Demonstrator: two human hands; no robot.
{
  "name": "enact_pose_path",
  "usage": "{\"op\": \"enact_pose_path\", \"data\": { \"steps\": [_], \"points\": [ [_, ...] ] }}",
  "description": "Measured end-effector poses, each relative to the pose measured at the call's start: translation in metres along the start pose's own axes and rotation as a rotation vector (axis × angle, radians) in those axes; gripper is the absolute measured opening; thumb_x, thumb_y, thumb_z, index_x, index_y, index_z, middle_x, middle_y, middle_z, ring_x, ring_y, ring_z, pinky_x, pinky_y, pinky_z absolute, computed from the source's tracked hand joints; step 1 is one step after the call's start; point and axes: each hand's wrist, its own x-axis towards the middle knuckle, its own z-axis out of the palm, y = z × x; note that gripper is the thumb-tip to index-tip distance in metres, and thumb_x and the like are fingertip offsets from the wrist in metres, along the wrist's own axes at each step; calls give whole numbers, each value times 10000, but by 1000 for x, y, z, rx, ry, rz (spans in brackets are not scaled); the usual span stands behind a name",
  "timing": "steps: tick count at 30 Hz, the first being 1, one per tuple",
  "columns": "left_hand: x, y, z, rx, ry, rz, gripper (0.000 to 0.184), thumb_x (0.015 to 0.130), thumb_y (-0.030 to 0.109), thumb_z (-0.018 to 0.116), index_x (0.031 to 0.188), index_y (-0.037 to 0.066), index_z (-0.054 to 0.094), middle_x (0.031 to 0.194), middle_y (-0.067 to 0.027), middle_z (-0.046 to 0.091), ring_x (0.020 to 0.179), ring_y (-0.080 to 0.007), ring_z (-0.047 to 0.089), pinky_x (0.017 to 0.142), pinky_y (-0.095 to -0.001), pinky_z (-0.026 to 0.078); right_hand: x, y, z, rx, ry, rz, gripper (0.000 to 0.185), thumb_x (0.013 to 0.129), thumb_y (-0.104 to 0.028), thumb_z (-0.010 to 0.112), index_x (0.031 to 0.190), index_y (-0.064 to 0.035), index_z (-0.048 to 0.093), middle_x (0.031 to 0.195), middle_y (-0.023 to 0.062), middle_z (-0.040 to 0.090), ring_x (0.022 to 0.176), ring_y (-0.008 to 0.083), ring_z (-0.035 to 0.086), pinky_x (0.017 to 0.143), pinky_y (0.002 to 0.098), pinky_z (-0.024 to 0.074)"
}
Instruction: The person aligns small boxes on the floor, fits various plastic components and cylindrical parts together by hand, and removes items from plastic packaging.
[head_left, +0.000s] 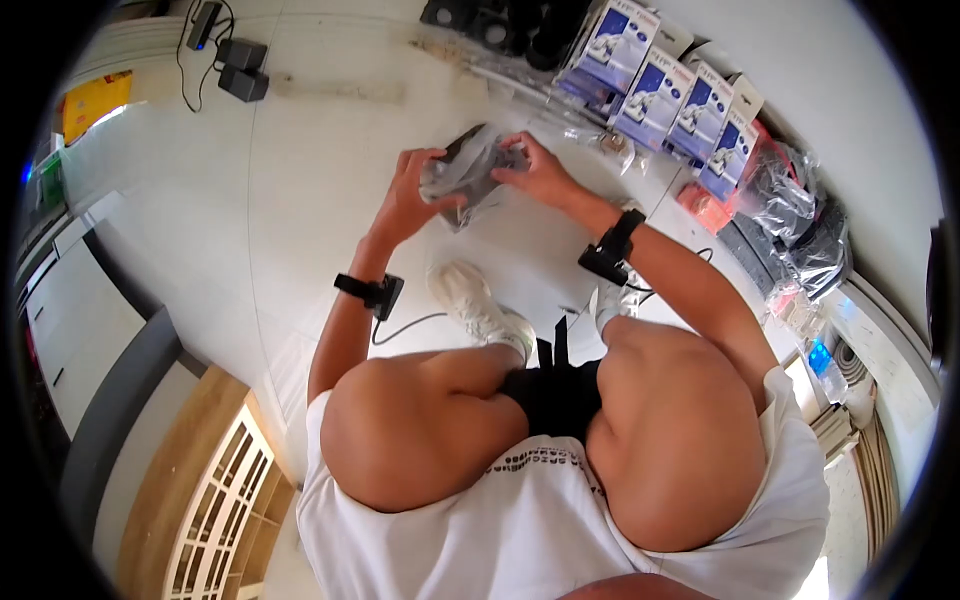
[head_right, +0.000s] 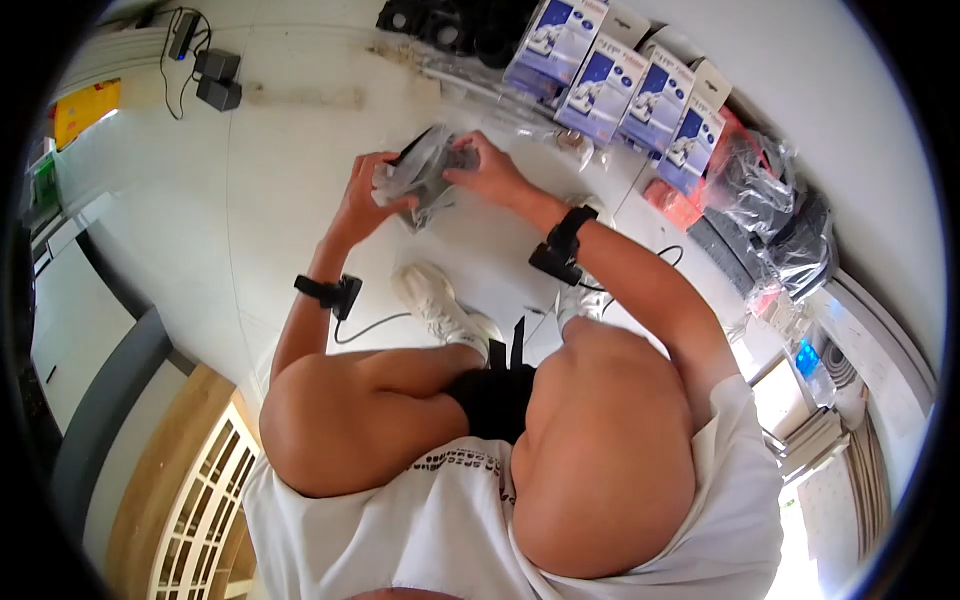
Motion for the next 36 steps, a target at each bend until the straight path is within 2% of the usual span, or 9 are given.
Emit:
{"op": "enact_pose_path", "data": {
  "steps": [3,10,16,19,21,23,24,31,36],
  "points": [
    [1,-9,-2,-45,35,-58,344,873,208,746,1109,15,586,1081,-133,570,989,-315,578,895,-371,465,-10,-15,-10,136,-19,-130,568,722,-213,857,1177,-103,536,1127,56,614,1051,151,562,922,323,447],
    [-4,-14,-7,-215,28,-99,247,927,199,690,1058,9,602,1045,-120,561,939,-251,568,804,-329,485,-26,-7,-16,68,-19,-182,613,723,-256,871,1179,-79,503,1199,91,577,1137,192,538,949,341,438],
    [3,-29,20,-415,144,-264,377,943,239,683,1202,5,540,1091,-114,566,971,-202,586,785,-326,502,-20,-23,1,-41,146,50,812,739,-264,883,1336,-64,371,1240,118,548,1231,184,492,1005,340,424],
    [-4,-55,40,-34,505,-233,595,902,279,734,1347,18,438,1176,-183,551,974,-251,601,833,-346,522,10,15,16,258,30,-37,1018,719,-301,894,1446,-2,247,1316,178,531,1222,236,527,1035,375,436],
    [-11,-111,58,-234,441,-326,552,917,359,701,1277,-1,487,1080,-111,596,920,-191,595,823,-321,513,8,12,13,202,35,-99,1097,689,-344,908,1468,50,244,1375,200,498,1240,272,523,1060,380,430],
    [-20,-38,26,-380,89,-869,646,904,576,627,1224,22,540,1050,-52,612,913,-159,573,809,-319,498,-1,1,12,17,106,-143,1185,640,-516,887,1472,68,278,1442,243,432,1358,323,417,1134,383,337],
    [-21,-18,24,-418,-18,-910,775,860,660,619,1292,31,486,1090,-72,594,979,-185,577,838,-345,492,2,3,15,10,102,-142,1206,620,-545,881,1469,76,290,1471,265,394,1400,341,363,1159,385,297],
    [-8,-40,49,-765,-14,-618,623,944,342,676,1410,41,394,1327,-84,512,1188,-185,517,973,-356,452,-5,-7,35,-92,210,-87,950,603,-485,895,1309,-2,481,1192,230,502,1142,378,503,1015,407,419],
    [-3,-28,57,-797,62,-561,628,942,256,683,1447,45,373,1355,-84,523,1214,-189,521,1000,-321,424,-12,-8,29,-1,195,-128,864,590,-452,909,1223,-24,505,1199,222,477,1150,360,484,993,393,426]
  ]
}}
